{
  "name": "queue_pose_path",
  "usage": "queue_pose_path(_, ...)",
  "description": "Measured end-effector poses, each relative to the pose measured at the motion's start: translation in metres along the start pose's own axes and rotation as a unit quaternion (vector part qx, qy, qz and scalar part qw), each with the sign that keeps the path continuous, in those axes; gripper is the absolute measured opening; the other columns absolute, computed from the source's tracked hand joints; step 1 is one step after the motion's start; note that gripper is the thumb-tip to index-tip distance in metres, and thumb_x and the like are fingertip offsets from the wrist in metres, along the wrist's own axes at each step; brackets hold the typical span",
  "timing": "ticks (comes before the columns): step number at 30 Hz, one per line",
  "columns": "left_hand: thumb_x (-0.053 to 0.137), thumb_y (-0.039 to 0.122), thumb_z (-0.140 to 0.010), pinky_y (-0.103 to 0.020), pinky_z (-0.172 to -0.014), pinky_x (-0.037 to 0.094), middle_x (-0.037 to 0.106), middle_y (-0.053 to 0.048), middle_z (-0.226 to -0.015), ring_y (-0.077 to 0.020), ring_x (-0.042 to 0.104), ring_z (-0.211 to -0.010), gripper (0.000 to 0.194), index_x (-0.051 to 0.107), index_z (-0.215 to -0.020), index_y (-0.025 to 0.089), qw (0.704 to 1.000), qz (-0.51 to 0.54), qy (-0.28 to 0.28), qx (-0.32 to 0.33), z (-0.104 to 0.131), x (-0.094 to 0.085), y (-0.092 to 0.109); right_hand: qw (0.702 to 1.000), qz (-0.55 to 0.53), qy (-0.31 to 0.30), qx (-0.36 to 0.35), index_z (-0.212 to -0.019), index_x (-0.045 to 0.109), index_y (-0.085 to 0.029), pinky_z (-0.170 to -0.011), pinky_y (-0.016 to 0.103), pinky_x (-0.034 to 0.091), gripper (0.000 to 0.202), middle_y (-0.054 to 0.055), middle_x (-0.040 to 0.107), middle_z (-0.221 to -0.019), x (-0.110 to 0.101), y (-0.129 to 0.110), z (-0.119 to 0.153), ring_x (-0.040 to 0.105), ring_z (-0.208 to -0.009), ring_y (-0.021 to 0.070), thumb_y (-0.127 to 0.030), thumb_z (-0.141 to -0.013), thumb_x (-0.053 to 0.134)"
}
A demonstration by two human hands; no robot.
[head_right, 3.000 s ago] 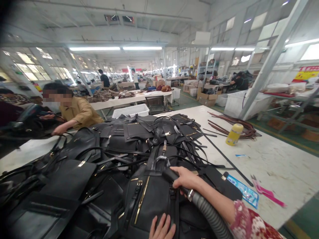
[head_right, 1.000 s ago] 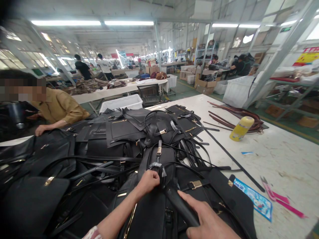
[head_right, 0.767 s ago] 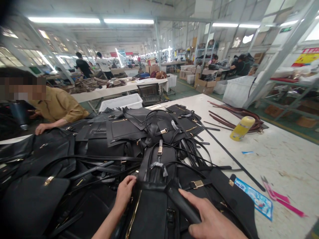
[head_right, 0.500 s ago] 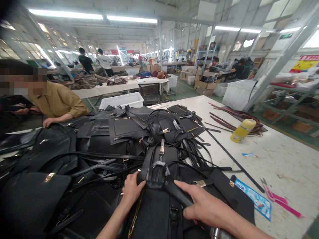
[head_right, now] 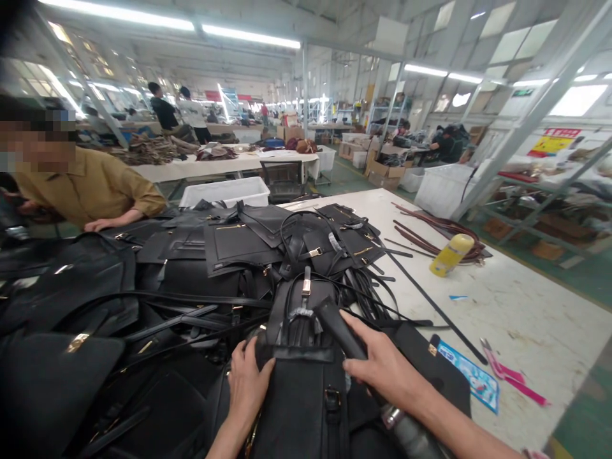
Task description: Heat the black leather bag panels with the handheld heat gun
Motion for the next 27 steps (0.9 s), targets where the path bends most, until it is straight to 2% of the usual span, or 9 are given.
queue_pose_path(4, 0.042, 0.027, -0.077, -0.033, -0.088, 0.038, 0.042, -0.013, -0.113, -0.0226, 0.045, -0.105, 0.046, 0.035, -0.12, 0.013, 0.999, 0.014, -0.038, 0.022, 0.0, 0.004, 0.001, 0.995, -0.001, -0.08, 0.051, -0.133, 0.024, -0.027, -0.04, 0.017, 0.042, 0.077, -0.006, 0.055, -0.061, 0.015, 0.015, 0.014, 0.048, -0.045, 0.0096, -0.01, -0.063, 0.052)
queue_pose_path(6, 0.042, 0.03, -0.076, -0.034, -0.084, 0.039, 0.046, -0.013, -0.108, -0.0238, 0.048, -0.1, 0.048, 0.036, -0.12, 0.011, 0.997, 0.008, -0.074, 0.019, -0.006, 0.009, 0.003, 0.991, -0.005, -0.111, 0.08, -0.133, 0.024, -0.027, -0.036, 0.017, 0.041, 0.079, -0.007, 0.053, -0.057, 0.026, 0.024, 0.013, 0.048, -0.042, 0.0098, -0.01, -0.062, 0.052)
queue_pose_path(8, 0.045, 0.036, -0.073, -0.038, -0.083, 0.038, 0.048, -0.014, -0.104, -0.028, 0.048, -0.1, 0.047, 0.043, -0.113, 0.011, 0.995, -0.004, -0.101, 0.022, -0.016, 0.013, 0.008, 0.987, -0.01, -0.128, 0.1, -0.133, 0.023, -0.026, -0.034, 0.017, 0.041, 0.079, -0.006, 0.054, -0.057, 0.035, 0.029, 0.007, 0.048, -0.04, 0.0099, -0.01, -0.061, 0.052)
queue_pose_path(11, 0.049, 0.038, -0.069, -0.039, -0.083, 0.036, 0.05, -0.014, -0.1, -0.0297, 0.047, -0.1, 0.039, 0.051, -0.098, 0.012, 0.992, 0.0, -0.117, 0.036, -0.034, 0.018, 0.015, 0.987, -0.007, -0.122, 0.108, -0.13, 0.029, -0.025, -0.032, 0.015, 0.039, 0.077, -0.005, 0.055, -0.056, 0.042, 0.032, -0.009, 0.05, -0.04, 0.0101, -0.01, -0.058, 0.053)
queue_pose_path(16, 0.046, 0.033, -0.071, -0.031, -0.074, 0.039, 0.056, -0.011, -0.093, -0.0214, 0.054, -0.088, 0.039, 0.044, -0.105, 0.014, 0.989, 0.053, -0.139, 0.016, -0.05, 0.027, 0.013, 0.989, -0.027, -0.107, 0.101, -0.13, 0.029, -0.025, -0.032, 0.016, 0.038, 0.076, -0.005, 0.055, -0.054, 0.056, 0.039, -0.033, 0.05, -0.038, 0.01, -0.012, -0.06, 0.054)
queue_pose_path(19, 0.047, 0.032, -0.07, -0.031, -0.069, 0.038, 0.059, -0.008, -0.082, -0.021, 0.055, -0.08, 0.031, 0.049, -0.096, 0.016, 0.985, 0.081, -0.155, 0.002, -0.052, 0.032, 0.007, 0.994, -0.044, -0.079, 0.066, -0.131, 0.026, -0.026, -0.038, 0.016, 0.041, 0.075, -0.007, 0.053, -0.054, 0.058, 0.037, -0.035, 0.05, -0.042, 0.009, -0.011, -0.063, 0.052)
queue_pose_path(22, 0.05, 0.031, -0.067, -0.028, -0.06, 0.036, 0.056, -0.002, -0.065, -0.0185, 0.054, -0.066, 0.014, 0.054, -0.071, 0.018, 0.974, 0.125, -0.189, 0.004, -0.054, 0.04, 0.003, 0.994, -0.06, -0.085, 0.047, -0.131, 0.028, -0.027, -0.039, 0.015, 0.042, 0.075, -0.004, 0.06, -0.07, 0.05, 0.03, -0.024, 0.05, -0.044, 0.0074, -0.01, -0.062, 0.053)
queue_pose_path(25, 0.051, 0.028, -0.065, -0.027, -0.061, 0.035, 0.051, 0.001, -0.057, -0.0168, 0.051, -0.064, 0.014, 0.048, -0.055, 0.019, 0.963, 0.187, -0.195, 0.012, -0.055, 0.042, 0.001, 0.981, -0.078, -0.161, 0.072, -0.13, 0.028, -0.031, -0.034, 0.013, 0.04, 0.08, 0.001, 0.061, -0.095, 0.047, 0.028, -0.011, 0.051, -0.043, 0.0057, -0.008, -0.059, 0.055)
queue_pose_path(27, 0.048, 0.026, -0.066, -0.027, -0.064, 0.037, 0.051, 0.002, -0.058, -0.0162, 0.051, -0.066, 0.014, 0.048, -0.054, 0.019, 0.95, 0.242, -0.197, 0.014, -0.052, 0.041, 0.002, 0.97, -0.093, -0.201, 0.096, -0.131, 0.027, -0.032, -0.033, 0.013, 0.04, 0.082, 0.001, 0.06, -0.099, 0.049, 0.031, -0.008, 0.051, -0.041, 0.0051, -0.007, -0.058, 0.055)
Point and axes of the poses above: each hand's wrist, its own z-axis away from the middle knuckle, its own x-axis out of the palm, y = z × x, the point moved 9 cm from there along -z, towards the middle knuckle
